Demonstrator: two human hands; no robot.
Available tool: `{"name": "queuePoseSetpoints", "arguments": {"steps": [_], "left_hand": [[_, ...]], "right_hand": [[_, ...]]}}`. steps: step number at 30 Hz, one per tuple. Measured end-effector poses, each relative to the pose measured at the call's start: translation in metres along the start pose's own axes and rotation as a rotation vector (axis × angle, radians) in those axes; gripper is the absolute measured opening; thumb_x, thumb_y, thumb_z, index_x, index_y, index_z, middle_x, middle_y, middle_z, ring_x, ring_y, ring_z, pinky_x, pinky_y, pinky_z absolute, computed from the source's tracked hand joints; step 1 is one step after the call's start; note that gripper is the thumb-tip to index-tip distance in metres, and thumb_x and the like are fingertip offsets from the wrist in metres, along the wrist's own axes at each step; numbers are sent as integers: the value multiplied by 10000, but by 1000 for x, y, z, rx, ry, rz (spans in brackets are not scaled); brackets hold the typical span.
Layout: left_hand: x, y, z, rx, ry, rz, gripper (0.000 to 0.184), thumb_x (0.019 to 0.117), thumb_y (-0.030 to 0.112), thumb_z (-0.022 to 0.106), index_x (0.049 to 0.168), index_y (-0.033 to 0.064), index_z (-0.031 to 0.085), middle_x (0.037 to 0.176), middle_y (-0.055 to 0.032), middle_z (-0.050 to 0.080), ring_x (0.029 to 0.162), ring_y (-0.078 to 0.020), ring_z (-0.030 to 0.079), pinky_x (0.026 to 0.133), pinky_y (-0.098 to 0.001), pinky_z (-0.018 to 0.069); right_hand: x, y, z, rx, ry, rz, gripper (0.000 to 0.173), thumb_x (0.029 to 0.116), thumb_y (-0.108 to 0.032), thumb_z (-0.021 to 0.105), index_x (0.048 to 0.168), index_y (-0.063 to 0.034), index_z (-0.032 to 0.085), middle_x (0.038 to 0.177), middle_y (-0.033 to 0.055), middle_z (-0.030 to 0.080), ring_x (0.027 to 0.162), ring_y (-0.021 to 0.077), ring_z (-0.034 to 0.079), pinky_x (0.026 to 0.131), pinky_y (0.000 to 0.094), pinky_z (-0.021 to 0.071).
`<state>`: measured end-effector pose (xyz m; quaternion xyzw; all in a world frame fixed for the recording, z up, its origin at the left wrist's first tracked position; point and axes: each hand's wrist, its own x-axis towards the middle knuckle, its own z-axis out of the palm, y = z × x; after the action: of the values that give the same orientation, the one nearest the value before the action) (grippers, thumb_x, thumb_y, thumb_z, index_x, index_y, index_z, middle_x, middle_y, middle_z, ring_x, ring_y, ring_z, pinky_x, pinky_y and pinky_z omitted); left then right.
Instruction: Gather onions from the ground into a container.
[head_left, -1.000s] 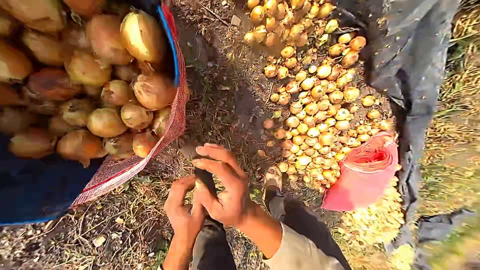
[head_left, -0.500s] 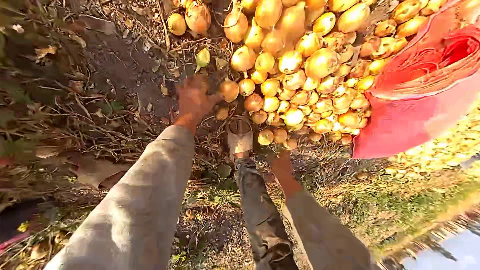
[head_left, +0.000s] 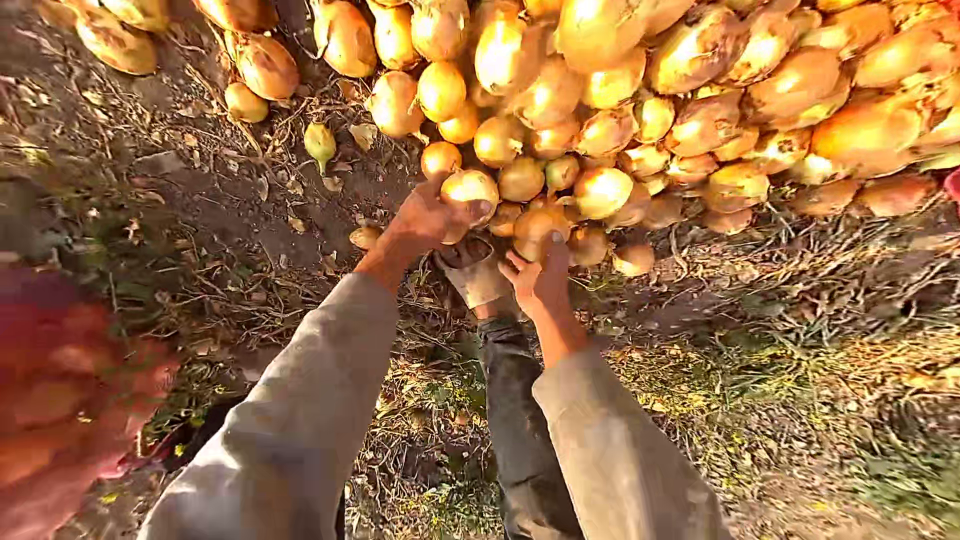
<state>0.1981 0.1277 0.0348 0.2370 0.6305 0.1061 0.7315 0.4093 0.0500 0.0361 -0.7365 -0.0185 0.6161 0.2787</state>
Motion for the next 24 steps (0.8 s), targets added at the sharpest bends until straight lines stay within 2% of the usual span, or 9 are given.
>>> {"name": "queuePoseSetpoints", "arguments": {"steps": [2, 8, 11, 13, 16, 18, 19, 22, 24], "left_hand": [[21, 6, 24, 186, 86, 9, 841, 751, 555, 822, 1441, 161, 545, 1324, -194, 623, 1185, -365, 625, 937, -604, 545], [44, 3, 48, 74, 101, -20, 924, 789, 626, 754, 1521, 165, 431, 1345, -188, 616, 1208, -336, 625, 990, -600, 525], [38, 20, 34, -51, -65, -191, 745, 888, 636, 658, 1466, 195, 493, 1200, -112, 666, 1029, -242, 672, 854, -471, 581], [25, 31, 21, -100, -182, -300, 670, 899, 726, 560, 1252, 159, 607, 991, -72, 685, 843, -210, 680, 702, -432, 597], [-12, 21, 21, -257, -499, -286, 894, 717, 892, 587, 1248, 173, 600, 1011, -74, 729, 878, -245, 732, 697, -464, 636], [-44, 10, 50, -369, -474, -277, 946, 601, 906, 677, 1222, 195, 621, 954, -39, 738, 820, -186, 731, 676, -393, 636], [-53, 3, 71, -428, -410, -277, 928, 631, 872, 694, 1232, 169, 612, 944, -56, 736, 801, -194, 728, 670, -393, 631], [-53, -14, 138, -513, -123, -217, 661, 949, 620, 554, 1355, 100, 520, 1012, -106, 705, 854, -216, 705, 731, -416, 617], [-29, -17, 174, -519, 53, -165, 615, 977, 523, 598, 1422, 108, 508, 1094, -124, 694, 924, -229, 697, 783, -437, 609]], "right_hand": [[12, -15, 19, 45, -18, 32, 727, 1015, -675, 291, 1585, -224, 293, 1611, 106, 372, 1448, 326, 409, 1077, 642, 428], [32, -21, 23, 219, -95, 26, 908, 875, -876, 315, 1590, -320, 250, 1582, 130, 394, 1399, 374, 453, 1013, 702, 451], [26, -22, 20, 206, -124, -13, 772, 954, -776, 308, 1542, -277, 346, 1457, 118, 520, 1284, 325, 559, 944, 641, 524], [18, -18, 4, 213, -221, -80, 757, 941, -721, 433, 1467, -176, 432, 1331, 109, 607, 1191, 253, 618, 973, 522, 549], [-22, -16, -38, 273, -310, -26, 953, 748, -900, 533, 1370, -178, 511, 1187, 65, 684, 1070, 210, 674, 902, 462, 587], [-53, -18, -70, 320, -305, 81, 1020, 645, -916, 627, 1326, -160, 560, 1129, 90, 718, 1005, 247, 711, 854, 483, 614], [-63, -21, -87, 288, -247, 111, 1015, 601, -921, 652, 1282, -172, 585, 1074, 67, 734, 941, 221, 725, 793, 447, 627], [-65, -34, -151, 198, -93, 83, 1033, 617, -870, 690, 1339, -150, 523, 1104, 94, 720, 923, 260, 725, 742, 462, 628], [-40, -50, -194, 88, 28, -14, 989, 685, -862, 632, 1359, -153, 484, 1094, 89, 702, 907, 258, 716, 737, 473, 621]]}}
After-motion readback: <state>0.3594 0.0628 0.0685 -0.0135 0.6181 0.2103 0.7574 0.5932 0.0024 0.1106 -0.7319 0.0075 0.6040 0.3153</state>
